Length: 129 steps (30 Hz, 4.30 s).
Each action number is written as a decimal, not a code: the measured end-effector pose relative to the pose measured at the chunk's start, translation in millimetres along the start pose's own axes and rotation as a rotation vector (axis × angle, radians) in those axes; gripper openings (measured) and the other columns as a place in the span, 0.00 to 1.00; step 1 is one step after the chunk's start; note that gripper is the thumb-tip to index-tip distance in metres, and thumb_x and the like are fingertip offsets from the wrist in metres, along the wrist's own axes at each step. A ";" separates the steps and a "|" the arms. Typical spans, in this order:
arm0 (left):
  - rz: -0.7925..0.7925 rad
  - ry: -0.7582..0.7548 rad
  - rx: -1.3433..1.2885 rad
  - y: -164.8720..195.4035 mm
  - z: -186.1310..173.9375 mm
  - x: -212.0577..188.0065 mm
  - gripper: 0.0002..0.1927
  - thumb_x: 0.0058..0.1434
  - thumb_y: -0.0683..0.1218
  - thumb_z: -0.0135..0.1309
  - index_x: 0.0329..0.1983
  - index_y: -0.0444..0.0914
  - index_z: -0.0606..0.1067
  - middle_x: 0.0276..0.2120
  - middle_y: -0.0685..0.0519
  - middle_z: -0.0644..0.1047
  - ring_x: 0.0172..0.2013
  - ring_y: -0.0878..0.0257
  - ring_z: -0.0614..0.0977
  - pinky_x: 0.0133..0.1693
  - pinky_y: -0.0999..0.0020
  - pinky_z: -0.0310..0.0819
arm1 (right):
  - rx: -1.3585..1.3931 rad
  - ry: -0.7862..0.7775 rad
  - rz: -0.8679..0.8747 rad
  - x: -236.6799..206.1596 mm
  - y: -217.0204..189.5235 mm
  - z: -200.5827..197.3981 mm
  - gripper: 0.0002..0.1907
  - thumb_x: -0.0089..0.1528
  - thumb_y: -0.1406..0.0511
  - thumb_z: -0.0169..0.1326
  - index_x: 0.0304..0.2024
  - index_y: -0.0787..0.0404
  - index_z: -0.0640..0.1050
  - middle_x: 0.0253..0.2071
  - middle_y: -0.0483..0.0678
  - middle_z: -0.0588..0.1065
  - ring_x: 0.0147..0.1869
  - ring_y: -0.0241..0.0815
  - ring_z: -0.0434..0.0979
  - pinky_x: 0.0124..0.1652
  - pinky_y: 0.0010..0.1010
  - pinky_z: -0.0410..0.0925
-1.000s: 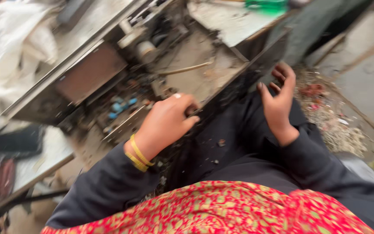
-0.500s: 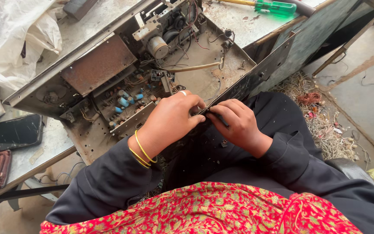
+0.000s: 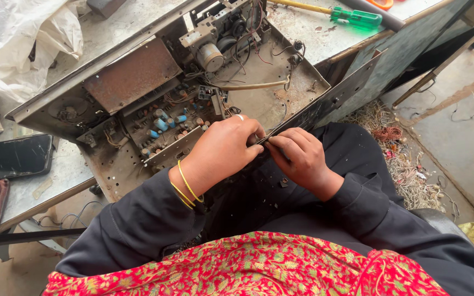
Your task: The person sits on the floor and works on a disassembled electronic device, using a screwdriver to manipulate internal components and wires. They remove a metal panel and continue adjusting parts inside the chassis.
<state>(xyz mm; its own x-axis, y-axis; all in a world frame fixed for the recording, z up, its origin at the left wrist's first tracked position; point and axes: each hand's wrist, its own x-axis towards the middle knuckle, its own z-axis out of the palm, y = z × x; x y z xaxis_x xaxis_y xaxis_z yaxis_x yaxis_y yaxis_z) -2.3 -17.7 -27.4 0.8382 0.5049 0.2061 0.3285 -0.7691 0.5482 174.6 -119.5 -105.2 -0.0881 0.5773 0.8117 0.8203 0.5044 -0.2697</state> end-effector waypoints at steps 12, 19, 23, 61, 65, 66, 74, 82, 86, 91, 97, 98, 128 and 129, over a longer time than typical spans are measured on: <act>-0.002 -0.018 -0.005 3.7 -0.8 1.3 0.13 0.53 0.45 0.64 0.42 0.38 0.80 0.35 0.48 0.79 0.37 0.49 0.82 0.40 0.56 0.77 | 0.052 0.038 0.119 -2.6 0.3 1.9 0.13 0.55 0.72 0.67 0.39 0.63 0.77 0.36 0.51 0.76 0.38 0.51 0.77 0.39 0.37 0.71; -0.003 -0.028 -0.024 -1.4 0.3 -1.5 0.12 0.53 0.45 0.64 0.41 0.38 0.80 0.35 0.49 0.80 0.38 0.50 0.83 0.40 0.56 0.77 | -0.016 0.008 0.070 -0.7 -0.8 2.8 0.11 0.58 0.73 0.67 0.38 0.63 0.76 0.34 0.49 0.76 0.36 0.48 0.77 0.38 0.36 0.70; -0.001 -0.037 -0.016 -0.9 -1.4 -1.7 0.13 0.53 0.45 0.64 0.41 0.38 0.80 0.35 0.49 0.79 0.38 0.50 0.82 0.40 0.56 0.76 | -0.029 0.013 0.019 1.0 -1.5 2.9 0.12 0.57 0.73 0.66 0.39 0.64 0.76 0.35 0.50 0.76 0.37 0.49 0.78 0.39 0.36 0.71; 0.042 -0.025 0.070 5.6 -2.4 0.4 0.14 0.52 0.48 0.65 0.42 0.40 0.82 0.36 0.49 0.79 0.40 0.48 0.82 0.42 0.54 0.76 | -0.073 0.053 0.017 -1.8 2.4 -1.0 0.10 0.56 0.71 0.68 0.36 0.62 0.78 0.32 0.49 0.77 0.36 0.48 0.78 0.40 0.38 0.68; 0.006 -0.056 0.064 5.7 -4.6 0.9 0.15 0.52 0.49 0.65 0.41 0.39 0.82 0.36 0.48 0.79 0.39 0.48 0.82 0.41 0.55 0.76 | -0.021 0.074 0.077 -3.0 -0.2 3.9 0.11 0.55 0.73 0.67 0.37 0.62 0.77 0.33 0.48 0.77 0.36 0.48 0.77 0.39 0.37 0.67; 0.008 -0.052 0.057 5.7 -5.5 1.0 0.15 0.52 0.48 0.65 0.42 0.39 0.82 0.36 0.48 0.80 0.39 0.48 0.82 0.41 0.55 0.76 | -0.022 0.080 0.073 -3.5 -0.3 4.9 0.12 0.55 0.73 0.67 0.38 0.62 0.77 0.34 0.49 0.77 0.37 0.48 0.77 0.39 0.37 0.67; -0.011 -0.051 0.015 6.4 -10.6 1.6 0.15 0.52 0.48 0.65 0.42 0.39 0.81 0.35 0.50 0.81 0.38 0.50 0.83 0.40 0.56 0.76 | -0.031 0.049 0.051 -5.5 3.1 4.1 0.13 0.55 0.74 0.65 0.40 0.62 0.77 0.35 0.48 0.77 0.38 0.48 0.77 0.41 0.38 0.68; -0.040 -0.074 0.006 4.0 -9.2 3.0 0.14 0.53 0.48 0.65 0.40 0.39 0.81 0.34 0.50 0.81 0.38 0.51 0.83 0.40 0.57 0.76 | -0.037 0.070 0.060 -3.5 2.4 -0.3 0.11 0.56 0.70 0.68 0.38 0.60 0.78 0.34 0.47 0.77 0.37 0.48 0.77 0.39 0.37 0.67; -0.004 -0.069 0.014 2.4 -9.4 4.1 0.14 0.52 0.48 0.65 0.40 0.39 0.81 0.35 0.50 0.81 0.38 0.51 0.83 0.40 0.57 0.76 | -0.026 0.062 0.061 -2.3 2.3 2.0 0.11 0.56 0.72 0.67 0.38 0.61 0.77 0.35 0.48 0.77 0.37 0.48 0.76 0.40 0.37 0.67; -0.018 -0.087 0.007 1.8 -9.7 4.0 0.15 0.52 0.48 0.65 0.41 0.38 0.81 0.35 0.50 0.81 0.37 0.51 0.83 0.41 0.58 0.77 | -0.011 0.079 0.061 -3.7 2.0 6.6 0.13 0.55 0.72 0.66 0.39 0.61 0.76 0.35 0.48 0.76 0.39 0.49 0.76 0.41 0.38 0.67; -0.050 -0.104 0.001 1.4 -8.7 5.2 0.15 0.52 0.49 0.65 0.41 0.39 0.81 0.34 0.50 0.81 0.36 0.52 0.84 0.40 0.58 0.77 | -0.028 0.052 0.010 -3.4 5.5 5.6 0.15 0.54 0.74 0.65 0.40 0.61 0.75 0.35 0.46 0.75 0.39 0.47 0.76 0.42 0.37 0.68; -0.060 -0.108 -0.001 1.5 -8.5 5.5 0.14 0.52 0.49 0.65 0.41 0.39 0.81 0.34 0.50 0.81 0.36 0.52 0.84 0.40 0.58 0.77 | -0.036 0.045 -0.009 -2.9 6.3 5.0 0.15 0.55 0.74 0.65 0.41 0.61 0.75 0.35 0.46 0.75 0.39 0.47 0.76 0.43 0.37 0.68; 0.010 -0.109 0.002 1.9 -16.3 2.4 0.17 0.52 0.50 0.64 0.43 0.39 0.82 0.36 0.49 0.82 0.38 0.51 0.84 0.42 0.58 0.77 | -0.126 0.025 0.010 5.8 -6.8 -2.7 0.12 0.56 0.69 0.67 0.37 0.59 0.76 0.33 0.47 0.75 0.38 0.47 0.76 0.41 0.38 0.68; -0.014 -0.120 0.010 3.0 -17.2 1.9 0.17 0.52 0.50 0.64 0.44 0.39 0.82 0.36 0.49 0.82 0.38 0.51 0.84 0.42 0.58 0.77 | -0.127 0.019 0.005 6.1 -8.2 -3.5 0.12 0.57 0.69 0.67 0.38 0.59 0.76 0.33 0.46 0.75 0.38 0.47 0.76 0.42 0.38 0.68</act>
<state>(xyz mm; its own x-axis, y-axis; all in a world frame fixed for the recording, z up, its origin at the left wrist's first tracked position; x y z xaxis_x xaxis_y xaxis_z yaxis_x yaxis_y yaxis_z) -7.1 -12.3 -11.5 0.8795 0.4655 0.0993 0.3444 -0.7664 0.5423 169.4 -122.3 -96.2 -0.0745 0.5666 0.8206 0.8857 0.4157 -0.2067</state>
